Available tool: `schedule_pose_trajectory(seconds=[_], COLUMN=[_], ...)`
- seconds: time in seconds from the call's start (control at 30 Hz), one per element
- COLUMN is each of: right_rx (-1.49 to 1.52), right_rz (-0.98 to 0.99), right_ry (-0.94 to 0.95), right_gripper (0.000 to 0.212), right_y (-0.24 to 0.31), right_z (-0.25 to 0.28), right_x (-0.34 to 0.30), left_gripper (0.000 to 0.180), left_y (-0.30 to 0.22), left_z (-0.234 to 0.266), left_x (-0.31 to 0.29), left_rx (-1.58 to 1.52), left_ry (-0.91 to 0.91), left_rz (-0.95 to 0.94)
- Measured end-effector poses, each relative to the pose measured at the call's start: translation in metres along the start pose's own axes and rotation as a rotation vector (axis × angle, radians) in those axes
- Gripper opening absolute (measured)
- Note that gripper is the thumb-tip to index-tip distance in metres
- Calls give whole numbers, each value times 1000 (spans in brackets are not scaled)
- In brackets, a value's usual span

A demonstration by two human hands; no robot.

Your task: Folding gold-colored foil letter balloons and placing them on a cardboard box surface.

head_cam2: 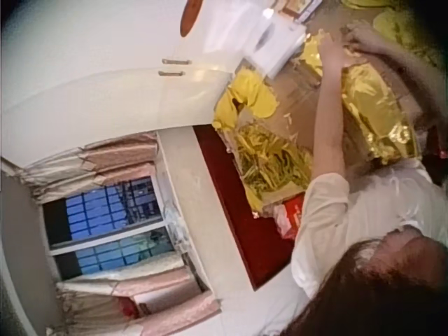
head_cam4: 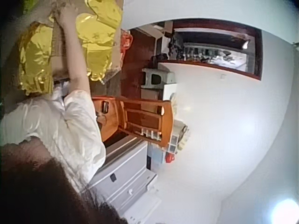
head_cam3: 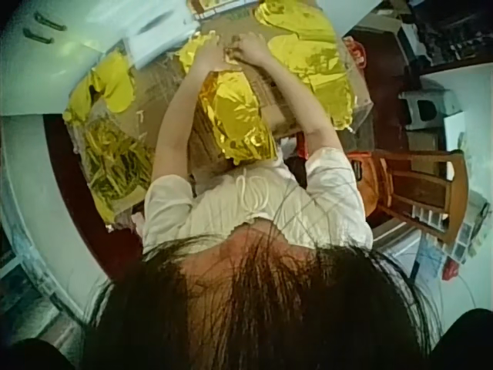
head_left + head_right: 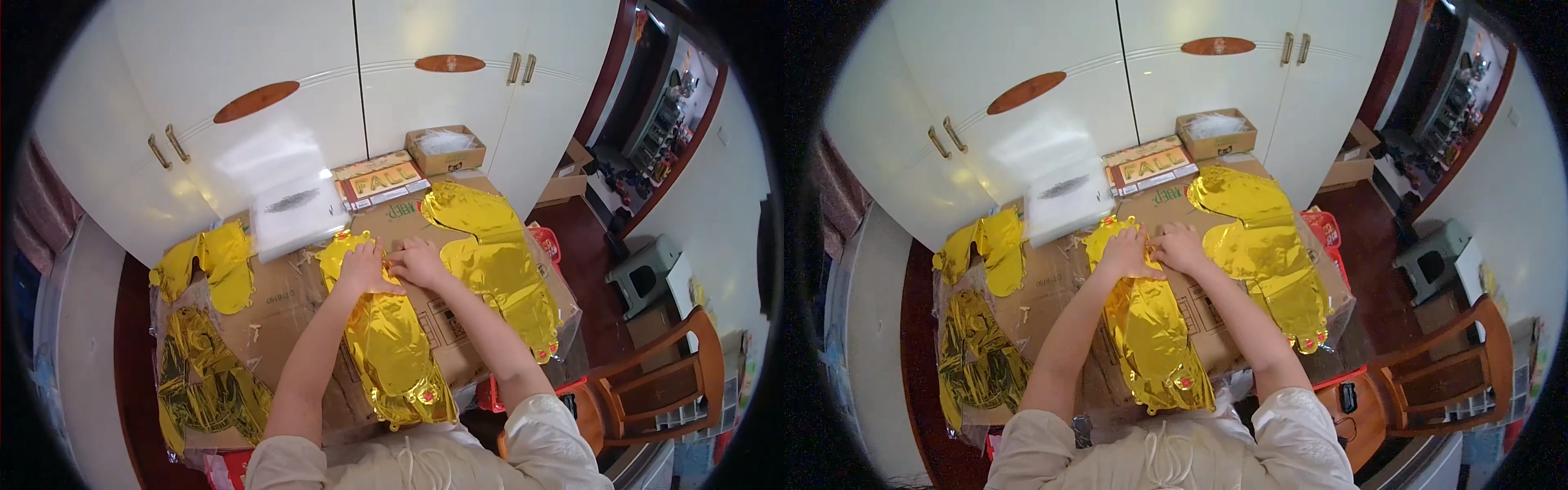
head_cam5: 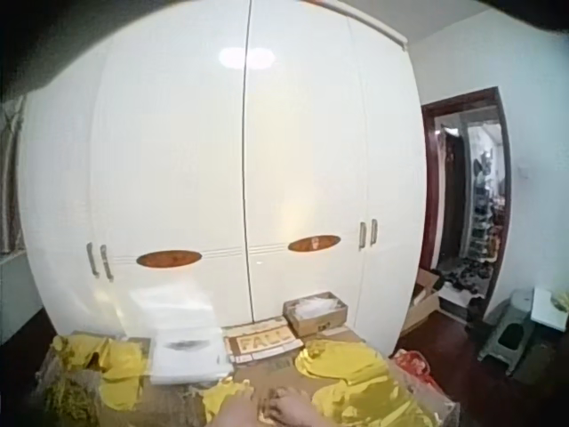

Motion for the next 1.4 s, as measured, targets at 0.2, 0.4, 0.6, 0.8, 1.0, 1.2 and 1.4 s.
schedule_pose_trajectory(seconds=[0.2, 0.4, 0.6, 0.8, 1.0, 1.2, 1.4], right_rx=[-23, -65, -112, -116, -115, -116, -137], right_rz=[-171, -239, -266, -241, -236, -214, -173], right_ry=[113, 142, 258, 265, 350, 413, 400], right_gripper=[61, 77, 90, 91, 97, 99, 99], right_y=[-11, -16, -2, -1, 12, 20, 25], right_z=[-6, -6, 8, 5, 14, 19, 19], right_x=[-2, -21, -35, -50, -57, -74, -91], left_gripper=[132, 125, 114, 114, 121, 122, 123], left_y=[0, -2, 5, 4, 3, 5, 3], left_z=[0, 1, -13, -5, -3, -9, -7], left_x=[-2, -1, 4, 4, 4, 6, 6], left_rx=[5, -11, -40, -26, 7, 4, 22], left_ry=[-18, -1, -67, 18, 59, 11, 11], left_rz=[24, 0, 44, 20, 17, 31, 37])
Point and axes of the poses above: each hand's wrist, its own x-axis towards the middle knuckle, its own z-axis out of the back of the hand, y = z × x, the point moved 4 cm from there along x, towards the middle knuckle, and after that the axes turned 7 degrees about z, right-handed, at the moved point
